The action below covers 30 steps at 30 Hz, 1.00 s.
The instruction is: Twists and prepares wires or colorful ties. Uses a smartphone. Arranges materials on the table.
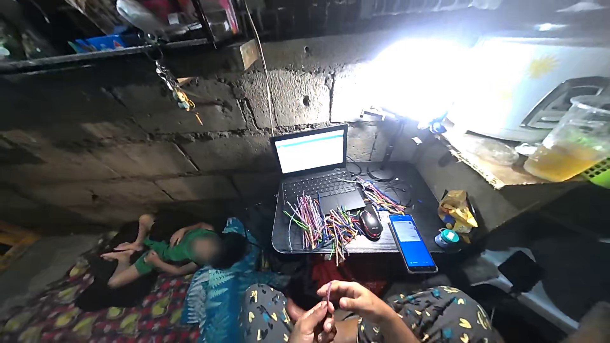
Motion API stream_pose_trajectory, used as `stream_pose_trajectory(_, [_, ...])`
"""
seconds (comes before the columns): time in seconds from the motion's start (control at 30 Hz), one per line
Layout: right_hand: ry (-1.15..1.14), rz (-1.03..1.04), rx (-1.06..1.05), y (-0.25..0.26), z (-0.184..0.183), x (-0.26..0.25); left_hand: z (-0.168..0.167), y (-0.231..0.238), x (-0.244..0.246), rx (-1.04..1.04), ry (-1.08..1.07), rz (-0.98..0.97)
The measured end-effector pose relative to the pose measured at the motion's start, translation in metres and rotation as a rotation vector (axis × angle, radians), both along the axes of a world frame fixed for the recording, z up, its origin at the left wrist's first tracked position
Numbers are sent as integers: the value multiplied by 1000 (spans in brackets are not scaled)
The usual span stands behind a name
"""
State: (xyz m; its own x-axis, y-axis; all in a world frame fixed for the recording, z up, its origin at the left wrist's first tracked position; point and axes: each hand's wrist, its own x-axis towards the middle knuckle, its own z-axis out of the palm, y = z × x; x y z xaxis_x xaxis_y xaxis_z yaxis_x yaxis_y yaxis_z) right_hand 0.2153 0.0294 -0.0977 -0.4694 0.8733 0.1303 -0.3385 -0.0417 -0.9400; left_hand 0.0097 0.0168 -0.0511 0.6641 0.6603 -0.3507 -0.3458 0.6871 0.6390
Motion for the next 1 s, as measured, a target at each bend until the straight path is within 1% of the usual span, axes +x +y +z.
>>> stream_pose_trajectory(0.07, [143, 23, -8, -3, 0, -9, -2, -1, 1, -41, -48, -22])
stream_pose_trajectory(0.13, [194, -10, -4, -4, 3, -14, -2, -2, 2, -50, -68, -36])
stream_pose_trajectory(0.27, [170, -142, 24, -5, 4, -16, -3, -5, 4, -45, -80, -40])
stream_pose_trajectory(0.37, [138, -246, 12, -9, 6, -17, 1, -6, 8, 25, 10, -32])
stream_pose_trajectory(0.4, [109, -292, 12, -11, 8, -18, 1, -7, 10, 102, 78, 2])
stream_pose_trajectory(0.43, [64, -348, 18, -13, 10, -19, 1, -9, 13, 244, 193, 53])
stream_pose_trajectory(0.5, [-42, -476, 2, -16, 16, -25, 1, -11, 17, 656, 568, 159])
stream_pose_trajectory(0.53, [-76, -537, -25, -18, 20, -30, 1, -13, 18, 811, 725, 202])
stream_pose_trajectory(0.57, [-95, -590, -43, -20, 22, -34, 0, -13, 21, 882, 816, 231])
stream_pose_trajectory(0.6, [-109, -630, -39, -22, 23, -37, -1, -13, 23, 883, 837, 256])
stream_pose_trajectory(0.63, [-121, -648, -5, -24, 22, -38, -1, -12, 25, 825, 802, 275])
stream_pose_trajectory(0.7, [-142, -600, 128, -26, 20, -32, 1, -7, 25, 604, 612, 271])
stream_pose_trajectory(0.77, [-185, -504, 303, -23, 17, -19, 6, -3, 23, 396, 420, 215])
stream_pose_trajectory(0.83, [-295, -496, 490, -20, 13, -11, 10, -1, 18, 288, 320, 121])
stream_pose_trajectory(0.9, [-506, -636, 674, -20, 9, -12, 12, -2, 16, 266, 301, 57])
stream_pose_trajectory(1.0, [-736, -864, 812, -20, 0, -21, 12, -3, 17, 278, 315, 59])
